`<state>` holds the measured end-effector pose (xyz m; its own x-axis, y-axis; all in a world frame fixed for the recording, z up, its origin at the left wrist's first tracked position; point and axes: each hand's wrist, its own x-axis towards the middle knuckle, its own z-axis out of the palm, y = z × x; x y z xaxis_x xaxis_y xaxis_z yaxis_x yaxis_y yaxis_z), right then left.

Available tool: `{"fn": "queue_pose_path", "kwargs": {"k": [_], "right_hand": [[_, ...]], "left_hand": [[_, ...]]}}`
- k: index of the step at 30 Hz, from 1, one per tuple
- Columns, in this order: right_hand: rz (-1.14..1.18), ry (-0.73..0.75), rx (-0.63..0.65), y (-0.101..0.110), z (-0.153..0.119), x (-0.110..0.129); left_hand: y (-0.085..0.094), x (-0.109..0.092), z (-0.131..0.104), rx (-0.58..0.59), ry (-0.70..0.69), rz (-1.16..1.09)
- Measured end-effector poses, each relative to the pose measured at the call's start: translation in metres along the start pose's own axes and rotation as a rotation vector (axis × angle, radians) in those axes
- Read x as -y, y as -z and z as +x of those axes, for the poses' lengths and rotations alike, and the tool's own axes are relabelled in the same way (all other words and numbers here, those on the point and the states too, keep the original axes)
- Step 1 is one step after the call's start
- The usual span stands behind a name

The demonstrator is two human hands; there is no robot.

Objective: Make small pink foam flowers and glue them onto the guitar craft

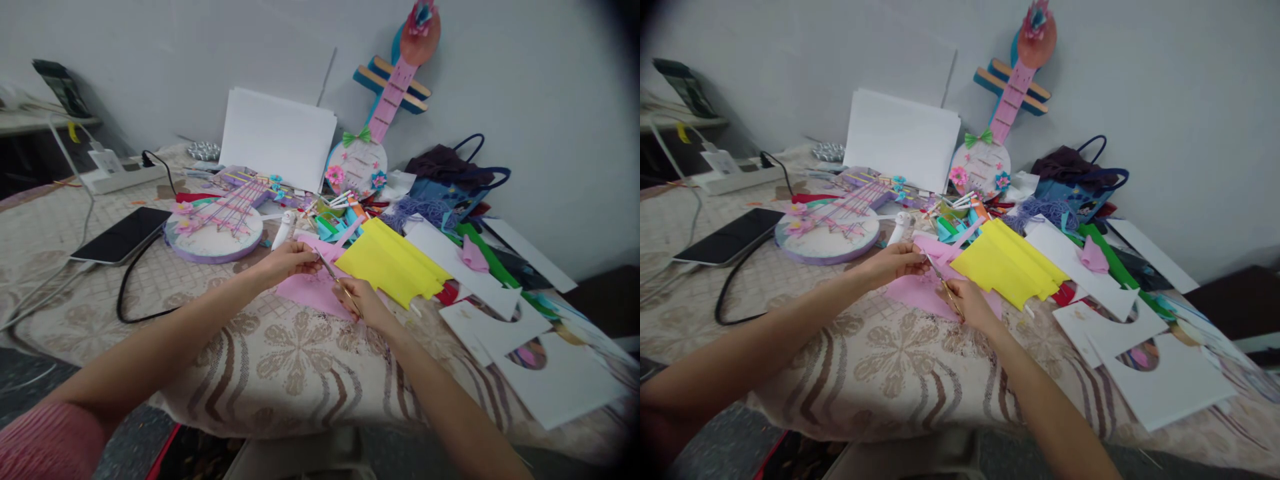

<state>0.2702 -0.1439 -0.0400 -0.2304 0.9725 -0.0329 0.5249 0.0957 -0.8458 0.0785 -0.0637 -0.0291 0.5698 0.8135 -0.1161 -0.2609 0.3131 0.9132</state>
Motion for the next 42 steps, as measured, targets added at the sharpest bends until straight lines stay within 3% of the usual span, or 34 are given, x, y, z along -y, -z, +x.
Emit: {"fn": "queue_pose_path", "kwargs": {"k": [7, 13, 22, 38, 42], "right_hand": [[0.140, -0.030, -0.004, -0.001, 0.001, 0.003], [0.339, -0.087, -0.074, -0.010, 0.005, 0.010], [0.323, 0.018, -0.220, -0.018, 0.011, 0.017], [0.330, 0.060, -0.213, -0.019, 0.011, 0.013], [0.372, 0.030, -0.207, -0.018, 0.011, 0.013]], "left_hand": [[0.003, 0.003, 0.003, 0.026, -0.017, 0.000], [-0.008, 0.006, -0.004, -0.029, -0.015, 0.044], [-0.016, 0.021, -0.008, -0.037, -0.095, 0.139], [-0.020, 0.018, -0.010, -0.035, -0.134, 0.415], [-0.019, 0.018, -0.010, -0.058, -0.111, 0.347]]}}
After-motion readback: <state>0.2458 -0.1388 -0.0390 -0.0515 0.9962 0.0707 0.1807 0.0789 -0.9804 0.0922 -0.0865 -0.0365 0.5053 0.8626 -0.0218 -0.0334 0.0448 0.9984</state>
